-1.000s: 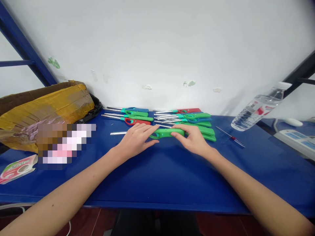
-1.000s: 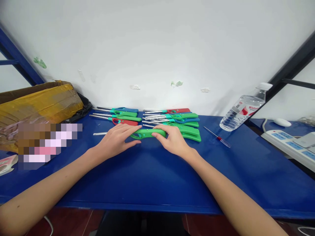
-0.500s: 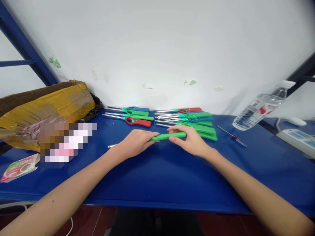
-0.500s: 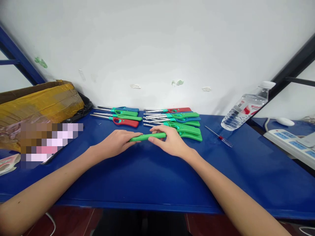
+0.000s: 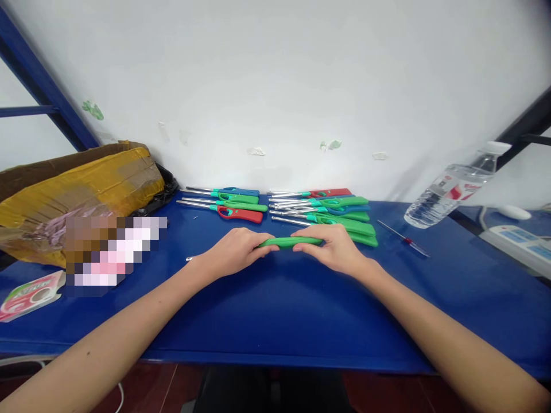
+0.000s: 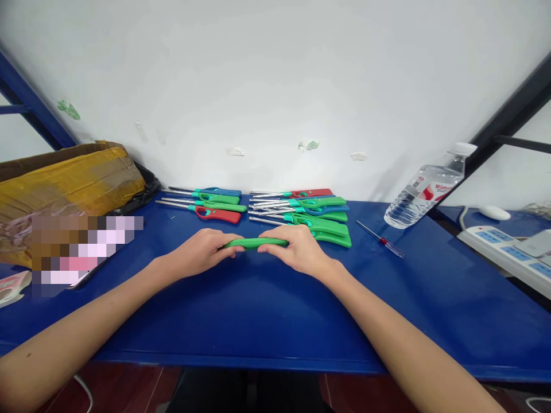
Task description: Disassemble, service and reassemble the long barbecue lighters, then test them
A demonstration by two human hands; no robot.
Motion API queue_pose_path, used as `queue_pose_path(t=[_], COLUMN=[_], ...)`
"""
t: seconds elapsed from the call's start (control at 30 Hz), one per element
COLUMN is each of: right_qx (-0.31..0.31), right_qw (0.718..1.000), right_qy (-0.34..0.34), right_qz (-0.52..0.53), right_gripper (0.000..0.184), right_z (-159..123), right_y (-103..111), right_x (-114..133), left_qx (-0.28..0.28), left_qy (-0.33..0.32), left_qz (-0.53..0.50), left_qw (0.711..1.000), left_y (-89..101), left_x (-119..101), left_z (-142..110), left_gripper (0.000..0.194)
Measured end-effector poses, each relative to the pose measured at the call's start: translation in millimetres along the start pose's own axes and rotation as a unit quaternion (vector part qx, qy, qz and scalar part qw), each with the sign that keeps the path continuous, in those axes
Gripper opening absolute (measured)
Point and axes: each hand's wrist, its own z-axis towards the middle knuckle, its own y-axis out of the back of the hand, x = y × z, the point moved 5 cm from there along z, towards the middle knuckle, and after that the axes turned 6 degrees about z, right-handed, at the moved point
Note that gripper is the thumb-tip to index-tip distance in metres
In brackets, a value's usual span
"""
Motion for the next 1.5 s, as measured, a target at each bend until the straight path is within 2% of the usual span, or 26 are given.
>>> queue_pose_path(t=[0.27, 0.4, 0.53, 0.7, 0.9, 1.03, 1.27, 1.5], right_qx=[-0.017, 0.024, 0.029, 0.024, 0.007, -0.009, 0.002, -0.066], right_qw=[1.0, 0.997, 0.983, 0.975, 0.972, 0.975, 0.973, 0.978], right_qy=[-0.022, 0.028, 0.095, 0.096, 0.093, 0.087, 0.131, 0.11], right_qz=[0.0, -0.064, -0.156, -0.198, -0.213, -0.205, -0.192, -0.164], right_gripper=[0.019, 0.019, 0.027, 0.021, 0.021, 0.019, 0.021, 0.015], right_z=[2.1, 2.5, -0.1, -2.3, -2.3, -1.7, -1.3, -2.7], right_y=[3.9, 1.7, -6.3, -17.4, -11.6, -7.2, -11.8, -9.4], right_x=[-9.4, -5.6, 8.0, 14.6, 11.0, 10.8, 19.8, 12.8], left_qx=[-0.009, 0.01, 0.022, 0.0, -0.015, -0.011, -0.041, -0.102], left_qy=[0.032, 0.029, 0.025, 0.001, 0.041, 0.033, -0.011, -0.01], left_qz=[0.082, 0.123, 0.154, 0.184, 0.211, 0.215, 0.219, 0.22], left_qw=[0.996, 0.992, 0.988, 0.983, 0.976, 0.976, 0.975, 0.97], left_y=[6.2, 3.1, -1.1, -5.9, 4.4, 9.0, 1.1, -6.1], left_x=[8.2, 9.1, 5.0, -1.1, -1.3, -5.2, -11.0, -14.9], left_z=[-2.1, -2.7, -2.1, -1.5, -1.6, -1.8, -2.6, -0.6], left_gripper=[0.029, 0.028, 0.027, 0.031, 0.03, 0.027, 0.024, 0.032])
